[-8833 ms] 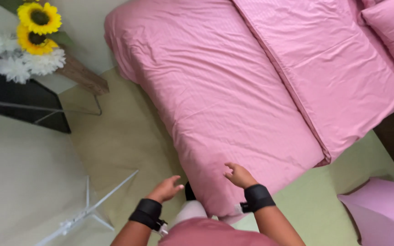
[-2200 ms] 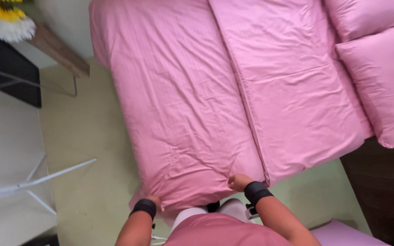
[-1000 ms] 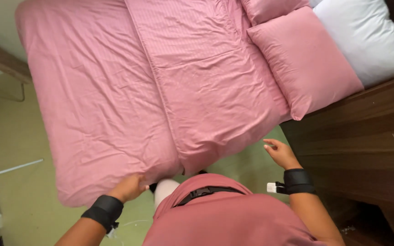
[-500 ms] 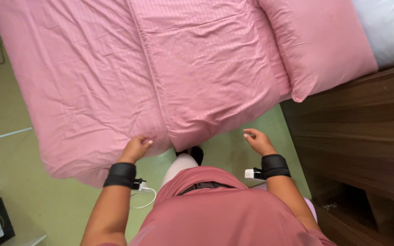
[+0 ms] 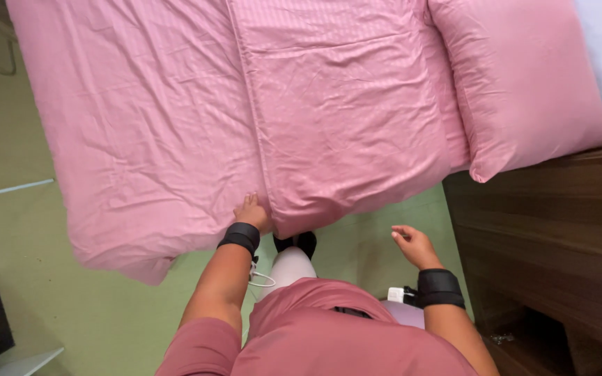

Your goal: The person arranges pink pillows on a bed, fluffing and aligning them against the headboard. They then smooth and tuck the pink bedsheet around the mattress edges, ensuring the bedding is neat.

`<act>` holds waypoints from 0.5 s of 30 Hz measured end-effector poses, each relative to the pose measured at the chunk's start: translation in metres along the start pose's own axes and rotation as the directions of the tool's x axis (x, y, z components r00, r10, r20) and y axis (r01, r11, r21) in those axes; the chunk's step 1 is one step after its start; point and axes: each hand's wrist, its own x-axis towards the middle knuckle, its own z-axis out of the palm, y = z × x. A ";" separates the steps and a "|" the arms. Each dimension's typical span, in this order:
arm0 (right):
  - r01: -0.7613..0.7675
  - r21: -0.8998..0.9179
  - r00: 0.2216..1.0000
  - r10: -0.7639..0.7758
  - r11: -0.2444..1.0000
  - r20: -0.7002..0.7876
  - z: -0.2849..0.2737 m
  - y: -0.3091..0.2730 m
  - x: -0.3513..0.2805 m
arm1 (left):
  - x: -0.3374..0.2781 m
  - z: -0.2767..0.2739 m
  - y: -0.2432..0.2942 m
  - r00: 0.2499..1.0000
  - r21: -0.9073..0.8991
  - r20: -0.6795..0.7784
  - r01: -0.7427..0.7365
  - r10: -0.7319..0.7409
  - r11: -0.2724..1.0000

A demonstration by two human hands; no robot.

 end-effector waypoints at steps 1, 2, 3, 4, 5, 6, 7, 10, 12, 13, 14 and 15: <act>-0.023 -0.017 1.000 0.023 1.000 0.005 0.002 0.005 -0.001 | -0.050 -0.032 0.015 0.985 0.060 0.154 0.072 -0.080 0.996; -0.023 -0.024 1.000 0.023 0.999 0.008 0.003 0.010 0.001 | -0.030 -0.010 0.001 0.984 0.053 0.157 0.073 -0.080 0.996; -0.040 0.007 0.999 0.040 0.999 0.019 0.005 0.014 0.002 | -0.011 0.010 -0.013 0.975 0.053 0.191 0.102 -0.110 0.993; -0.057 0.037 0.998 0.056 0.998 0.030 0.006 0.018 0.004 | 0.008 0.031 -0.027 0.964 0.053 0.226 0.131 -0.140 0.990; -0.061 0.033 0.998 0.059 0.998 0.035 0.008 0.012 0.004 | 0.028 0.055 -0.042 0.963 0.050 0.232 0.133 -0.141 0.990; -0.065 0.000 0.997 0.065 0.998 0.043 0.009 0.006 0.004 | 0.047 0.079 -0.055 0.970 0.112 0.201 0.116 -0.137 0.987; -0.070 -0.030 0.996 0.072 0.997 0.054 0.012 0.000 0.004 | 0.065 0.103 -0.071 0.976 0.178 0.172 0.102 -0.133 0.979; -0.045 -0.007 0.994 0.046 0.999 0.100 0.025 -0.007 0.014 | 0.065 0.106 -0.072 0.990 0.201 0.094 0.080 -0.101 0.976; -0.040 -0.005 0.992 0.041 0.999 0.117 0.036 -0.013 0.022 | 0.075 0.109 -0.075 0.991 0.147 0.064 0.103 -0.114 0.984; -0.036 -0.004 0.991 0.036 0.999 0.129 0.042 -0.016 0.025 | 0.078 0.111 -0.077 0.992 0.091 0.033 0.121 -0.124 0.989; -0.038 -0.004 0.990 0.039 0.999 0.135 0.045 -0.024 0.026 | 0.077 0.109 -0.085 0.991 0.091 0.038 0.124 -0.128 0.988; -0.019 -0.008 0.986 0.020 1.000 0.164 0.048 -0.034 0.028 | 0.076 0.109 -0.089 0.992 0.074 0.040 0.121 -0.124 0.990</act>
